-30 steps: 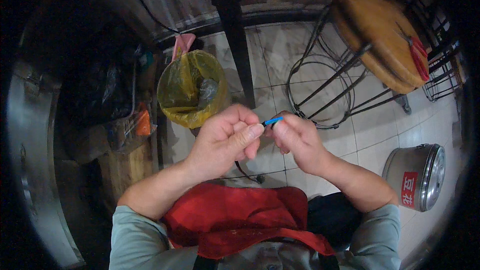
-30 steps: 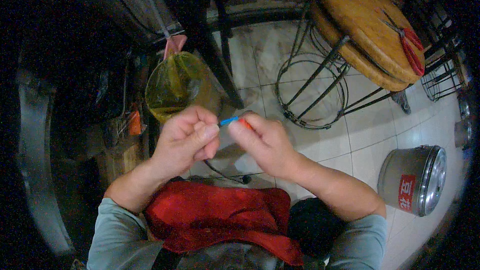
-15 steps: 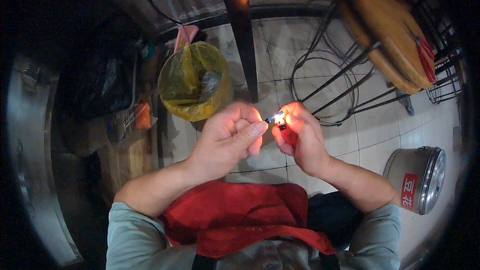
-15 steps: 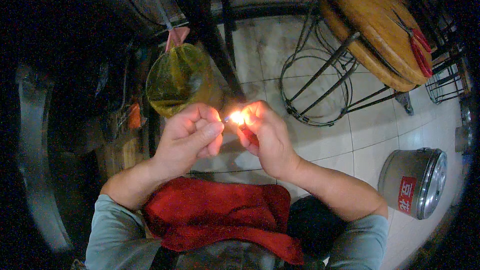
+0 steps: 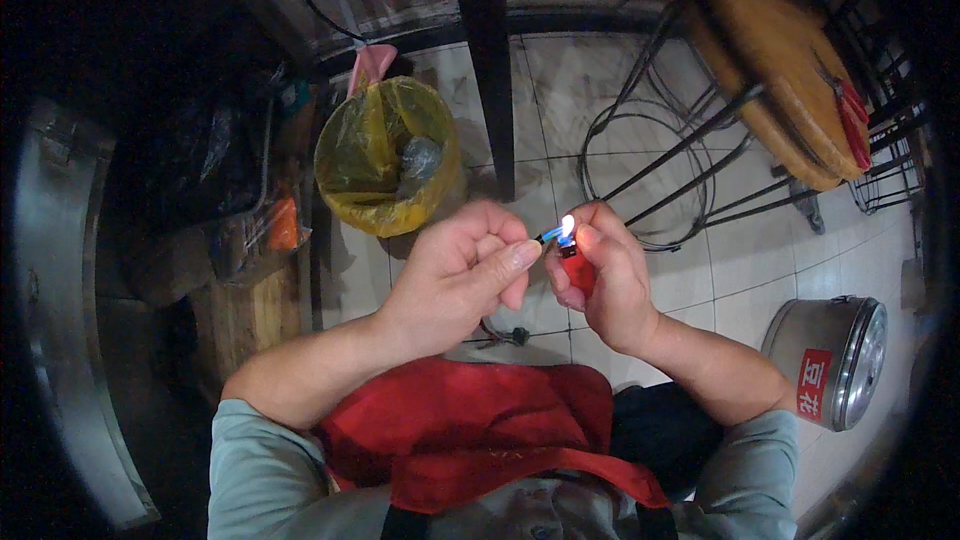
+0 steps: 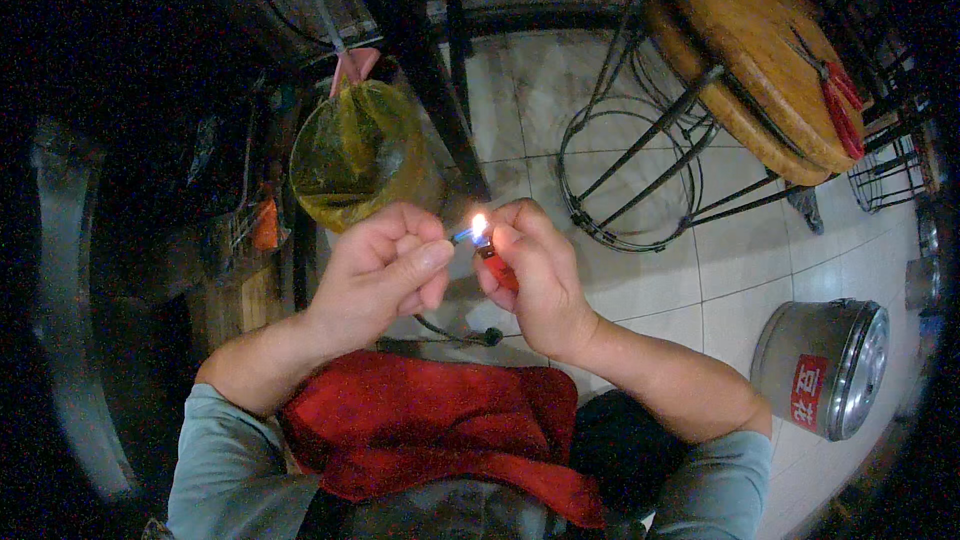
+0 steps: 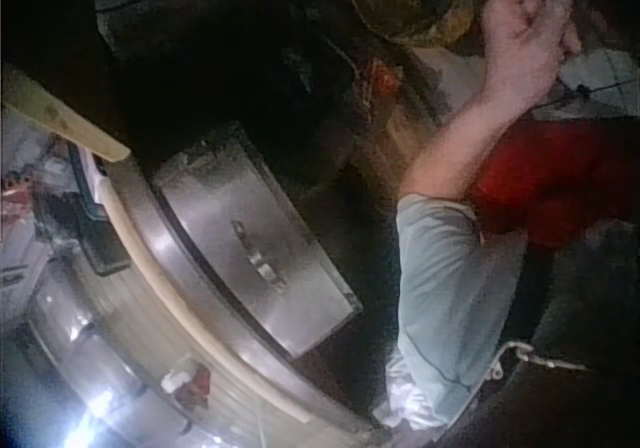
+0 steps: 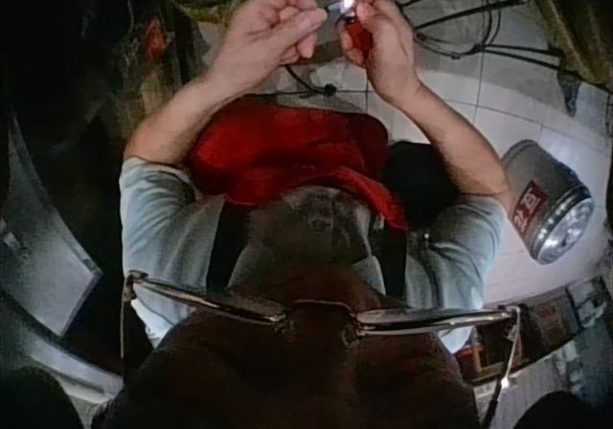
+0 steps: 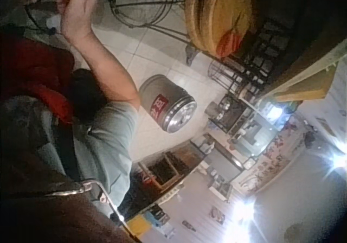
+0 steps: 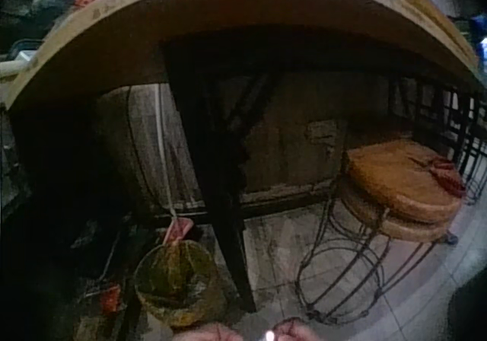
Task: The person sits on the floor and repairs a black electrical cable. They strip the outer insulation, twist the inner wires, and secure the connection with a blue heat-shrink tube, using scissors to trim the tube and a lighter to shrink it.
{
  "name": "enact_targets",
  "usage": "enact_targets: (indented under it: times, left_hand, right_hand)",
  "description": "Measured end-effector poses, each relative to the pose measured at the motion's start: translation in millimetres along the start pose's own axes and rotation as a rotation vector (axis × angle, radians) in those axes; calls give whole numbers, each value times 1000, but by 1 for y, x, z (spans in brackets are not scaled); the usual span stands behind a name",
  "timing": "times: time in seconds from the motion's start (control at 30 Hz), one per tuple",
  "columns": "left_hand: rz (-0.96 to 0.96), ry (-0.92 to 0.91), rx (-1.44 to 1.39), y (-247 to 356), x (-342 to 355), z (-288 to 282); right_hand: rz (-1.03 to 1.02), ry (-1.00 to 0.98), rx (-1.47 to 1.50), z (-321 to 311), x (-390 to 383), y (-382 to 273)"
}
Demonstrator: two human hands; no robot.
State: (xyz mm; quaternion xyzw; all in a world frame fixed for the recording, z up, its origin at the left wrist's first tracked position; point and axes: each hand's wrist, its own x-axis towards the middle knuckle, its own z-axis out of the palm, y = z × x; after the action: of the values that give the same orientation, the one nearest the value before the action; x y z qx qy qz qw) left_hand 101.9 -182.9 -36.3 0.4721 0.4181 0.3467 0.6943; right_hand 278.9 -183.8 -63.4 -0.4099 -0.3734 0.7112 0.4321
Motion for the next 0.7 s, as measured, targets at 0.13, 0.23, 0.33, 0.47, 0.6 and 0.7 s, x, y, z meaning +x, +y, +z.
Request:
enact_targets:
  times: [0.13, 0.23, 0.33, 0.47, 0.6, 0.7]
  left_hand:
    - [-6, 11, -24, -2, 0, 0]
    - [-33, -2, -34, 0, -1, 0]
    - [-53, -14, -27, -1, 0, 0]
    - [-44, -19, -10, -3, 2, -2]
    - [-85, -17, -92, -3, 2, -2]
    - [-104, -40, -154, -4, 3, -3]
  right_hand:
    - [19, -37, 27, -4, -2, -1]
    - [14, -70, 18, -9, -1, 1]
    - [-16, 15, -14, -1, 2, 5]
    - [15, -18, 20, -3, 2, 5]
    - [30, -54, 41, -7, 0, 5]
    - [0, -62, 8, -7, -1, 5]
